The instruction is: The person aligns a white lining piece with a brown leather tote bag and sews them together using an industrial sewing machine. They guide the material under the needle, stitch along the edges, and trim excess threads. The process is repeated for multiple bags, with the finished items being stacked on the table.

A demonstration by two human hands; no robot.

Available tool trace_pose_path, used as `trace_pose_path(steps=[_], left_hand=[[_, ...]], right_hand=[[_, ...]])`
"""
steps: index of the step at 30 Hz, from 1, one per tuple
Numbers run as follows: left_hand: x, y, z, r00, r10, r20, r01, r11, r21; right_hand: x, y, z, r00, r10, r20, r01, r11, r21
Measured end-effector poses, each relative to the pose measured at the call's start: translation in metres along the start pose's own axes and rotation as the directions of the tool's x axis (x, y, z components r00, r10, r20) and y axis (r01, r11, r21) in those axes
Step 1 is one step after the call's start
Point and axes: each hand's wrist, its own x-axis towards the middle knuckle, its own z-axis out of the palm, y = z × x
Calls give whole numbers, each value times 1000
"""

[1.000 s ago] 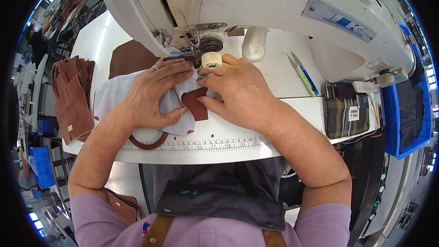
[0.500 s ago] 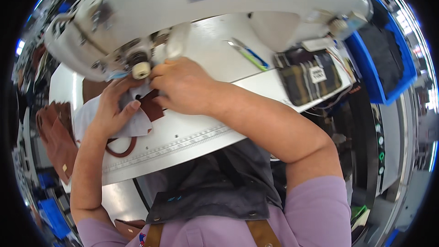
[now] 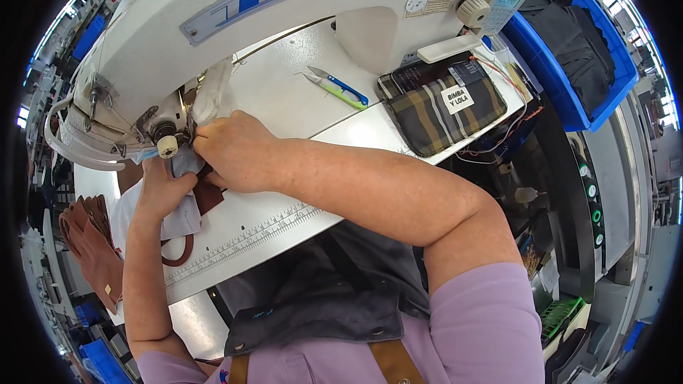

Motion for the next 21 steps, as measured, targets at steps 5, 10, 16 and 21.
trace_pose_path(steps=[5, 10, 16, 21], left_hand=[[-2, 1, -13, 998, 2, 66, -8, 996, 87], [-1, -3, -8, 989, 139, -48, -125, 964, 235], [8, -1, -21, 990, -4, 138, -4, 998, 60], [3, -6, -14, 997, 16, 76, -20, 998, 55]], right_hand=[[0, 2, 2, 1000, 4, 5, -4, 1000, 19], [0, 1, 3, 1000, 9, -18, -8, 1000, 19], [0, 1, 1, 999, 46, 20, -47, 999, 22], [1, 0, -2, 993, 102, 52, -107, 989, 104]])
